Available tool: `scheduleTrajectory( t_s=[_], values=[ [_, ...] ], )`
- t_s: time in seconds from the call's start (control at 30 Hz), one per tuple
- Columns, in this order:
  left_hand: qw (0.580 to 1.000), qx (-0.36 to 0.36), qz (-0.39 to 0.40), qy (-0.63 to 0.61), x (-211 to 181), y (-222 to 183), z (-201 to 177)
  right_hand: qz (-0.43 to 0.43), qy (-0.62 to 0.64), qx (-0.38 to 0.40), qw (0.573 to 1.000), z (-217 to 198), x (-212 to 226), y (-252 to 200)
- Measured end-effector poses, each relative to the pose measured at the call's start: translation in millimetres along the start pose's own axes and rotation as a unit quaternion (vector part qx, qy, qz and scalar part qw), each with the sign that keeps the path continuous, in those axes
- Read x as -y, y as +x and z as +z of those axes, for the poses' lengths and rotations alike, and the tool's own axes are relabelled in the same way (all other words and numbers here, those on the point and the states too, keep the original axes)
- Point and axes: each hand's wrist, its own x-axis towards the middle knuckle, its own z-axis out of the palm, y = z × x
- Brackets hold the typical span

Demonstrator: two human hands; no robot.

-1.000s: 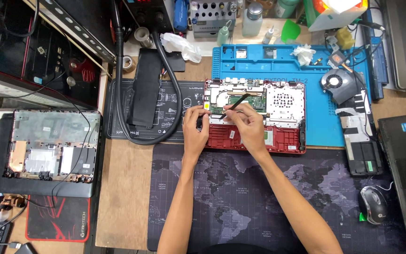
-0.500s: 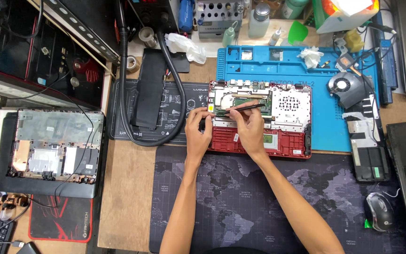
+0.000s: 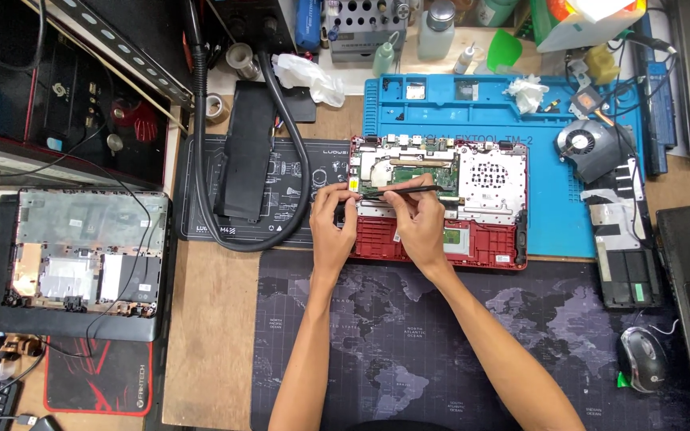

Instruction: Disassemble a laptop to remove the battery and access internal components on a repair bench.

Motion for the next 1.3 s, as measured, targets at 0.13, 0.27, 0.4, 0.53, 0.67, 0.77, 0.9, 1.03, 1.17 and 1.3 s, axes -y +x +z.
scheduleTrajectory(
  t_s=[0.13,0.27,0.4,0.53,0.67,0.77,0.9,1.03,1.17,1.3],
  values=[
    [1.0,-0.005,-0.01,-0.003,0.1,0.1,2.0,0.004,0.019,0.006,1.0,0.6,4.8,3.3],
    [1.0,-0.016,-0.007,-0.006,1.4,0.3,3.8,0.007,0.031,0.011,0.999,0.4,3.0,6.4],
    [1.0,-0.017,-0.011,-0.012,1.2,0.1,3.5,0.007,0.039,0.009,0.999,0.0,2.8,5.3],
    [1.0,-0.012,-0.011,0.0,2.4,0.8,2.8,0.012,0.046,0.009,0.999,0.6,2.1,5.3],
    [1.0,-0.008,-0.014,0.003,0.6,1.7,2.6,0.02,0.04,0.011,0.999,1.8,1.5,5.5],
    [1.0,-0.01,-0.013,0.015,-0.3,1.4,3.2,0.024,0.048,0.013,0.998,1.9,-1.8,6.4],
    [1.0,-0.013,-0.009,0.021,-2.9,1.5,4.0,0.019,0.05,0.012,0.998,0.9,2.1,7.0],
    [1.0,-0.005,-0.012,0.023,1.7,0.8,4.2,0.021,0.059,0.011,0.998,0.3,1.6,5.6],
    [1.0,0.008,-0.009,0.014,0.2,2.2,2.9,0.016,0.058,0.011,0.998,0.8,-0.2,6.1],
    [0.996,0.043,0.034,0.064,-6.3,-5.4,3.4,0.007,0.016,0.026,1.0,5.6,-6.3,3.7]
  ],
)
